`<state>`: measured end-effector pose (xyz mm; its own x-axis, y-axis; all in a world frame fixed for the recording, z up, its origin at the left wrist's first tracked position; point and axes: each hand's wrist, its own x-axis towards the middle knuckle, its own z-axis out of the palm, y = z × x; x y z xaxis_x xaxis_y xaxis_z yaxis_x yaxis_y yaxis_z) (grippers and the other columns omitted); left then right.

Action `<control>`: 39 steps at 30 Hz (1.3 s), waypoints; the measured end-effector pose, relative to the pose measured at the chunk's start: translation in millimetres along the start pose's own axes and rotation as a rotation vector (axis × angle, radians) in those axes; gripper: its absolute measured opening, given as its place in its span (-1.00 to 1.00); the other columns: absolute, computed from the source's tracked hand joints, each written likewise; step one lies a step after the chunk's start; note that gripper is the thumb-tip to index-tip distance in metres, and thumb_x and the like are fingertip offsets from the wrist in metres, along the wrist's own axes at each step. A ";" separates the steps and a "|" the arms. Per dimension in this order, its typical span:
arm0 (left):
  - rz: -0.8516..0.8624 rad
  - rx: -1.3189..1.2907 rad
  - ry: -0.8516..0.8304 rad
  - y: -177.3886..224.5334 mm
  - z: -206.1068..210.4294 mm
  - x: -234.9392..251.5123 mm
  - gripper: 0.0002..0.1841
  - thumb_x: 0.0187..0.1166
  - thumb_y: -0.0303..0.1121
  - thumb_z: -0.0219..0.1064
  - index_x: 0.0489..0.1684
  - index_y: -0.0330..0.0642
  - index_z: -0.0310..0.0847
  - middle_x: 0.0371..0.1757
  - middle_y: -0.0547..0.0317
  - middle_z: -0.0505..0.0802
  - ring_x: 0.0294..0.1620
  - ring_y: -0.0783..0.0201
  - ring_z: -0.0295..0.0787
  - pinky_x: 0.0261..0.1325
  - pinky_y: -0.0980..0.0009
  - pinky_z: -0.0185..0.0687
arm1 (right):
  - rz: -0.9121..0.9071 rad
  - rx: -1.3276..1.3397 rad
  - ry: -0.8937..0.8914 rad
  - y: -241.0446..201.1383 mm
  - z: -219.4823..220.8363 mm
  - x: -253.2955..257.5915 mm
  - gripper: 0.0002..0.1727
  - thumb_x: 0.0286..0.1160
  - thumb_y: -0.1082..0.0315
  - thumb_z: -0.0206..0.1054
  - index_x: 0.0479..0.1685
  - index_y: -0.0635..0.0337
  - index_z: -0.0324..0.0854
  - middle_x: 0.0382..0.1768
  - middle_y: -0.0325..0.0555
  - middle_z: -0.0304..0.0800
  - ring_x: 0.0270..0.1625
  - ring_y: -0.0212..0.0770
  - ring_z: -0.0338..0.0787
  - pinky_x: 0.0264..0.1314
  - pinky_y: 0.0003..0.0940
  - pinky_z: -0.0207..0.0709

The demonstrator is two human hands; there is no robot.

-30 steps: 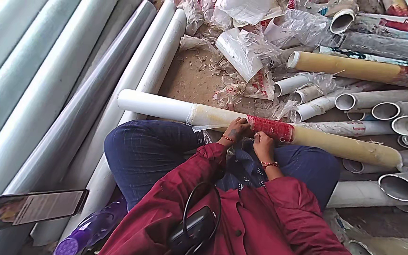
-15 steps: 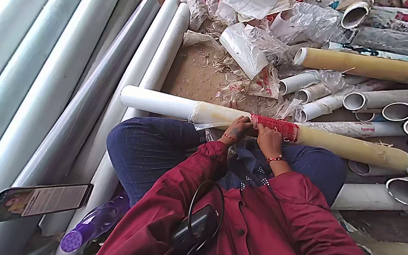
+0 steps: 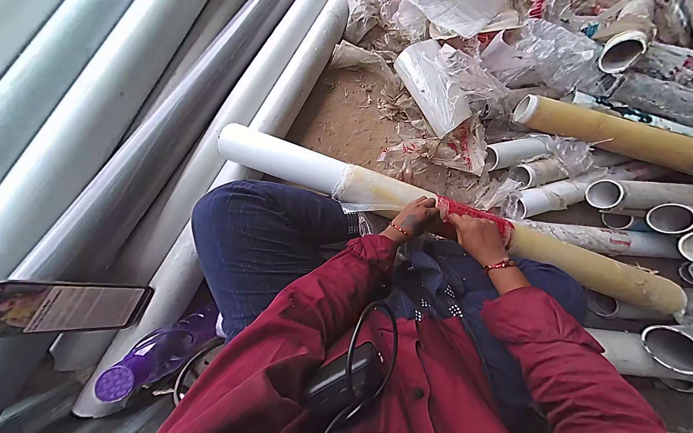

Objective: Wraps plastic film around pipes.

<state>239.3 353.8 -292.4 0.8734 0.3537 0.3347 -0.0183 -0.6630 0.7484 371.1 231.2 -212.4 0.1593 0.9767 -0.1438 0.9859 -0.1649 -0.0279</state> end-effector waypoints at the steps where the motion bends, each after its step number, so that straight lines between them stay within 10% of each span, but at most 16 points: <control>1: -0.005 -0.002 -0.004 0.3 -0.5 0.0 -0.95 0.41 -0.67 0.42 -0.35 -0.48 0.81 -0.21 -0.28 0.82 -0.02 -0.21 0.79 0.19 0.00 0.66 | -0.002 -0.013 -0.008 -0.5 0.9 0.0 -0.74 0.60 0.59 0.17 0.00 0.43 0.79 -0.33 0.42 0.82 -0.24 0.47 0.86 -0.19 0.33 0.60; 18: -0.079 -0.023 -0.100 5.5 -8.5 1.7 -0.88 0.50 -0.66 0.33 -0.25 -0.51 0.82 -0.14 -0.34 0.82 0.06 -0.25 0.77 0.27 -0.01 0.61 | 0.000 -0.253 -0.335 27.4 -13.6 -20.8 -0.65 0.63 0.70 0.03 0.30 0.64 0.54 -0.05 0.61 0.76 0.01 0.57 0.80 0.16 0.37 0.53; 22: -0.223 0.068 -0.224 19.4 -12.4 3.0 -0.76 0.63 -0.51 0.27 0.06 -0.50 0.76 0.09 -0.39 0.79 0.27 -0.29 0.70 0.43 -0.07 0.53 | 0.175 -0.234 -0.497 32.7 -31.9 -20.3 -0.62 0.73 0.59 -0.01 0.38 0.50 0.55 0.05 0.53 0.77 0.17 0.50 0.78 0.24 0.35 0.48; 25: -0.401 0.356 -0.461 50.0 -10.5 20.6 -0.41 0.76 -0.10 0.18 0.48 -0.51 0.46 0.46 -0.42 0.61 0.54 -0.31 0.52 0.51 -0.13 0.41 | 0.368 -0.080 -0.221 47.7 -29.9 -22.8 -0.61 0.83 0.38 -0.02 0.29 0.38 0.67 -0.05 0.45 0.84 0.09 0.45 0.84 0.12 0.37 0.55; 29: -0.468 0.461 -0.602 69.2 -4.9 42.2 -0.59 0.76 -0.54 0.08 0.55 -0.42 0.44 0.45 -0.43 0.61 0.46 -0.39 0.57 0.25 -0.24 0.54 | 0.550 0.124 -0.226 47.1 -25.2 -11.0 -0.60 0.87 0.37 -0.05 0.36 0.40 0.61 0.19 0.43 0.78 0.31 0.40 0.76 0.34 0.31 0.49; 39: -0.129 0.477 -0.567 51.3 8.6 15.3 -0.67 0.66 -0.64 0.14 0.27 -0.33 0.72 0.28 -0.25 0.79 0.29 -0.28 0.72 0.21 -0.17 0.57 | 0.360 0.468 -0.206 75.4 0.8 -2.8 -0.67 0.81 0.43 0.11 0.35 0.48 0.54 0.14 0.49 0.74 0.29 0.44 0.74 0.38 0.34 0.48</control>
<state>255.9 319.5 -253.8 0.9735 0.1390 -0.1816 0.2009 -0.8992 0.3887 444.9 215.9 -214.9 0.4187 0.8098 -0.4111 0.7377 -0.5673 -0.3661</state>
